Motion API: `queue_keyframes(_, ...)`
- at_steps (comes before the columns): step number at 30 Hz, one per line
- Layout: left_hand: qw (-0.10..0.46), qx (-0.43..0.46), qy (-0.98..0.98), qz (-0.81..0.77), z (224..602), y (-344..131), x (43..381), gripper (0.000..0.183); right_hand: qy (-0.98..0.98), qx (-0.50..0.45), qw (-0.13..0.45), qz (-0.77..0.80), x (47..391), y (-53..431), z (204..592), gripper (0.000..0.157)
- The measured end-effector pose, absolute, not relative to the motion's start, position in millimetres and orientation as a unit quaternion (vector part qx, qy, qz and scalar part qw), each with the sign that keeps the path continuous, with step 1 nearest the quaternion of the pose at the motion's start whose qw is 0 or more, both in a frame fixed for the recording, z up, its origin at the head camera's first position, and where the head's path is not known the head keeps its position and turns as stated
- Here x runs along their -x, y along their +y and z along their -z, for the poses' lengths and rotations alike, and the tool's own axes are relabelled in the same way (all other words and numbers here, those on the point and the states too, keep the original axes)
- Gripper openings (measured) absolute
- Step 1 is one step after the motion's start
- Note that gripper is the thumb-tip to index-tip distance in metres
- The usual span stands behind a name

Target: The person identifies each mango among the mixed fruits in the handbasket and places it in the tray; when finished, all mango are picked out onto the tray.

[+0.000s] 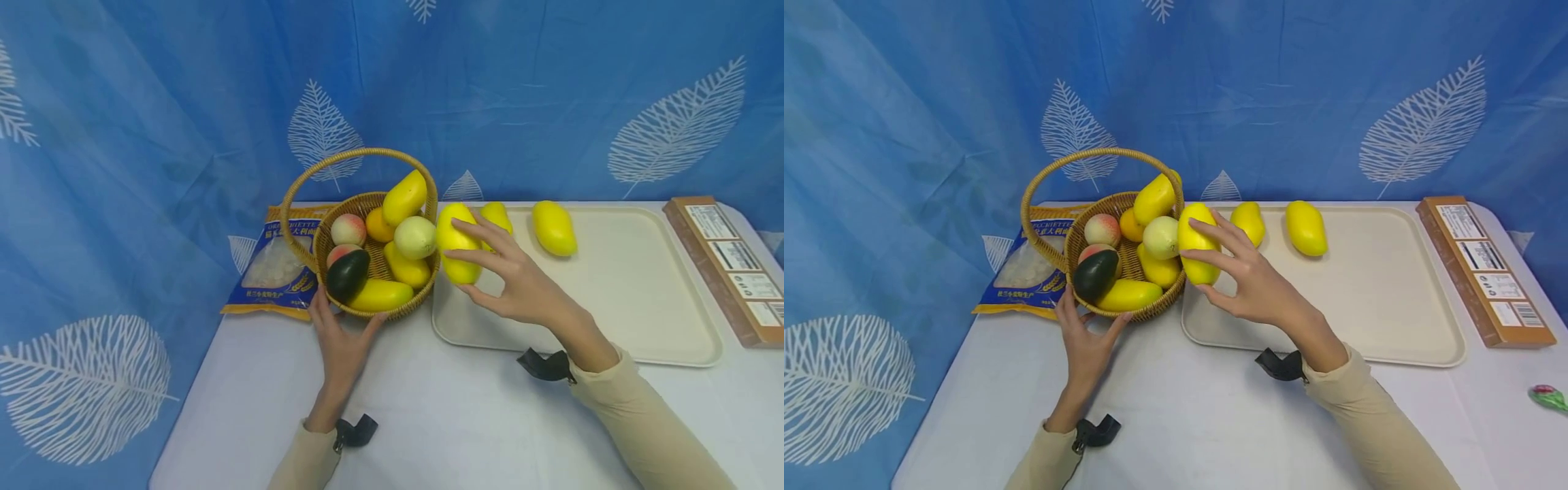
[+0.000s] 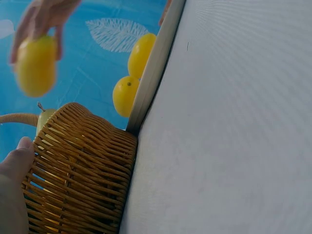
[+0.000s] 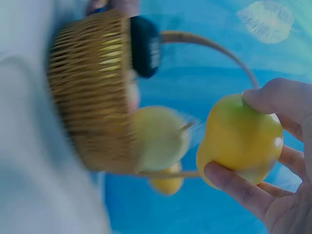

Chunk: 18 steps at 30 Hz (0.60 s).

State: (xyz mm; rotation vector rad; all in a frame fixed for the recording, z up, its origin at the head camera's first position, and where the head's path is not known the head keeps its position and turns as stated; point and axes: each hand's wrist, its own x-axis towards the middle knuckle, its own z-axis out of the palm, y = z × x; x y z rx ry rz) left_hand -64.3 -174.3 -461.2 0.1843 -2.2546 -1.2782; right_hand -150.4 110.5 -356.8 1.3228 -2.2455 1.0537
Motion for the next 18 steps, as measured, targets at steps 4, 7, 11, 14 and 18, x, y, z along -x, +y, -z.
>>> queue_keyframes(4,0.266,-0.071,-0.838,0.471,461.0,-175.4,64.2,0.113,-0.814,-0.439,0.137,-0.355,149.4,127.0,380.8,0.054)
queue_keyframes(7,0.267,-0.069,-0.839,0.469,460.0,-176.2,64.4,0.113,-0.832,-0.419,0.106,-0.349,152.6,133.6,400.2,0.054)
queue_keyframes(11,0.269,-0.07,-0.837,0.471,461.4,-177.1,64.0,0.112,-0.843,-0.401,0.055,-0.355,157.4,134.7,421.0,0.053)
queue_keyframes(14,0.268,-0.071,-0.836,0.474,463.8,-176.6,63.9,0.112,-0.843,-0.395,0.023,-0.365,158.5,133.0,429.4,0.052)
queue_keyframes(18,0.266,-0.068,-0.834,0.478,465.9,-175.1,64.6,0.112,-0.836,-0.385,0.0,-0.391,159.4,131.9,435.8,0.054)
